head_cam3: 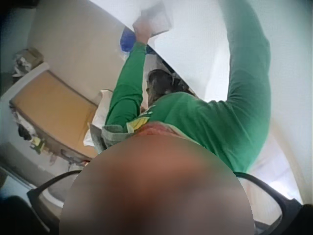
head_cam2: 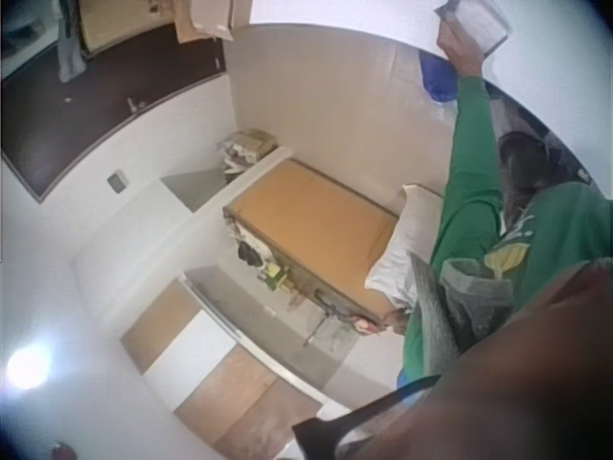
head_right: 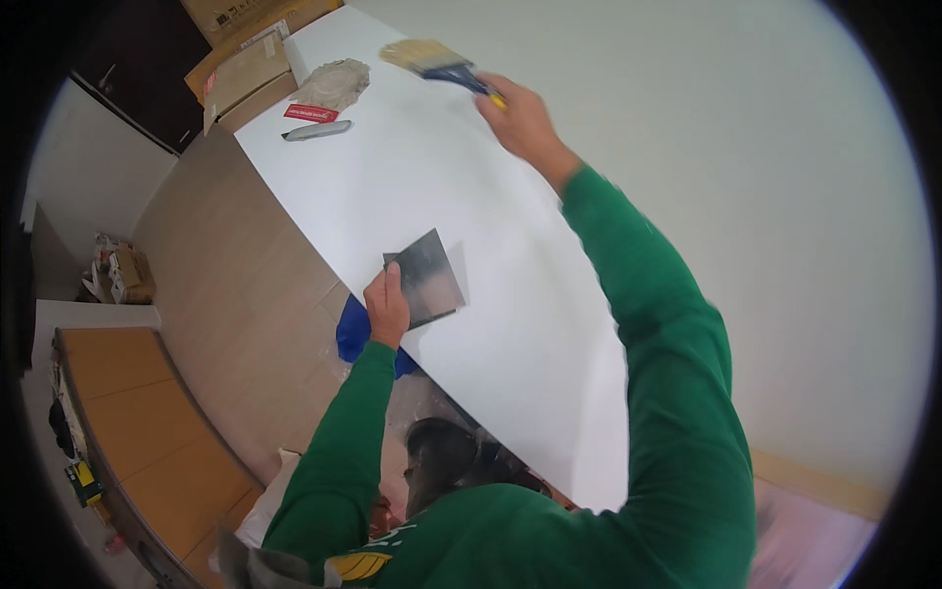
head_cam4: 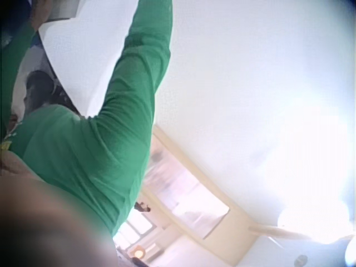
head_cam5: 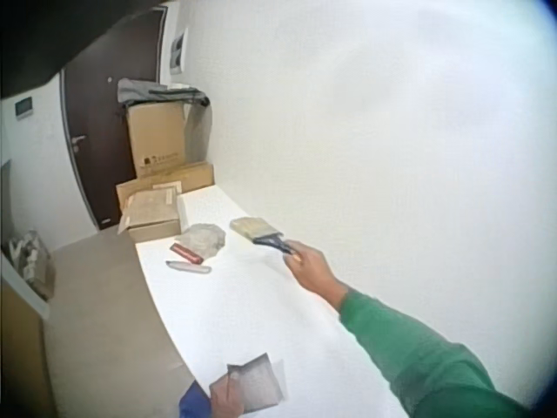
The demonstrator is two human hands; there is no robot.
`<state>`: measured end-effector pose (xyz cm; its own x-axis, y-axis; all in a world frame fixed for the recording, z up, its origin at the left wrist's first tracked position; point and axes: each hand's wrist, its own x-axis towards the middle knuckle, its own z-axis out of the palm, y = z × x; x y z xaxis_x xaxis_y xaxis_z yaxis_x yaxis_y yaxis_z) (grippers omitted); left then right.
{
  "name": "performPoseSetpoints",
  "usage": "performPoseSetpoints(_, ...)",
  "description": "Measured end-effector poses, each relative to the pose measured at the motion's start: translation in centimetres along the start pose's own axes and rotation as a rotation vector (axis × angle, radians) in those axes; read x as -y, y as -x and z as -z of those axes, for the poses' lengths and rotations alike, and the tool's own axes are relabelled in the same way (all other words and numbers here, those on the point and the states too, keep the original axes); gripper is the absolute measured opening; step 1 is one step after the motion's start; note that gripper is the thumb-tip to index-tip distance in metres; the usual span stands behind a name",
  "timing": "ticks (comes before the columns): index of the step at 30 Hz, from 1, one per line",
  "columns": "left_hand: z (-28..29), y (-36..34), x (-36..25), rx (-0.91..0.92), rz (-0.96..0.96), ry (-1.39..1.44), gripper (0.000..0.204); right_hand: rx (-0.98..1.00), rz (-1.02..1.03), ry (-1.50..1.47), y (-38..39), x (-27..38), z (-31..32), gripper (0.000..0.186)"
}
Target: The person retrieves a putty knife and applies a white compound to a wall section using a brush and trowel. They repeatedly load the trowel from a container and smooth the surface while another person works nearby.
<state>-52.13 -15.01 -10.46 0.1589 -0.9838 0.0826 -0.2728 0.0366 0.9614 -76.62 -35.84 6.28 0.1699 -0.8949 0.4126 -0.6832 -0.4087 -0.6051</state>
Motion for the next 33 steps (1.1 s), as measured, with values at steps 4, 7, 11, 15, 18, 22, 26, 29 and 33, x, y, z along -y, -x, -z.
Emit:
performPoseSetpoints(4, -0.7, 0.6, -1.0, -0.013, -0.042, 0.018, 0.036, 0.047, -0.005, 0.127, -12.2, -5.4, -10.4, 0.041)
performPoseSetpoints(7, -0.9, -0.3, -0.8, 0.011, -0.154, -0.086, 0.034, 0.219, 0.054, 0.41, -17.6, -10.5, -13.8, 0.04)
performPoseSetpoints(11, -1.1, -0.4, -1.4, 0.002, 0.029, 0.072, 0.035, 0.558, -0.037, 0.436, -15.4, -10.6, -6.6, 0.031)
performPoseSetpoints(15, -1.9, -0.4, -1.3, -0.075, -0.02, 0.025, 0.036, 0.766, 0.019, 0.623, -0.7, -13.4, 7.9, 0.041)
performPoseSetpoints(18, -1.5, -0.7, -1.6, 0.003, 0.002, -0.002, 0.032, 0.763, -0.453, 0.601, 13.7, -7.6, 18.9, 0.04)
performPoseSetpoints(22, -2.0, -0.8, -0.7, -0.033, -0.048, -0.02, 0.035, 0.883, -0.738, 0.675, 25.8, -2.5, 27.5, 0.038)
performPoseSetpoints(26, -2.3, -0.7, 0.0, -0.048, -0.017, -0.007, 0.042, 0.675, -0.659, 0.624, 20.6, 1.7, 27.1, 0.039)
performPoseSetpoints(29, -2.0, -1.0, 0.8, -0.053, -0.007, -0.029, 0.047, 0.384, -0.086, 0.398, 14.7, -2.4, 19.4, 0.039)
performPoseSetpoints(33, -2.6, -1.4, -0.4, -0.063, -0.046, 0.007, 0.049, 0.474, -0.201, 0.498, 13.2, -7.0, 13.3, 0.043)
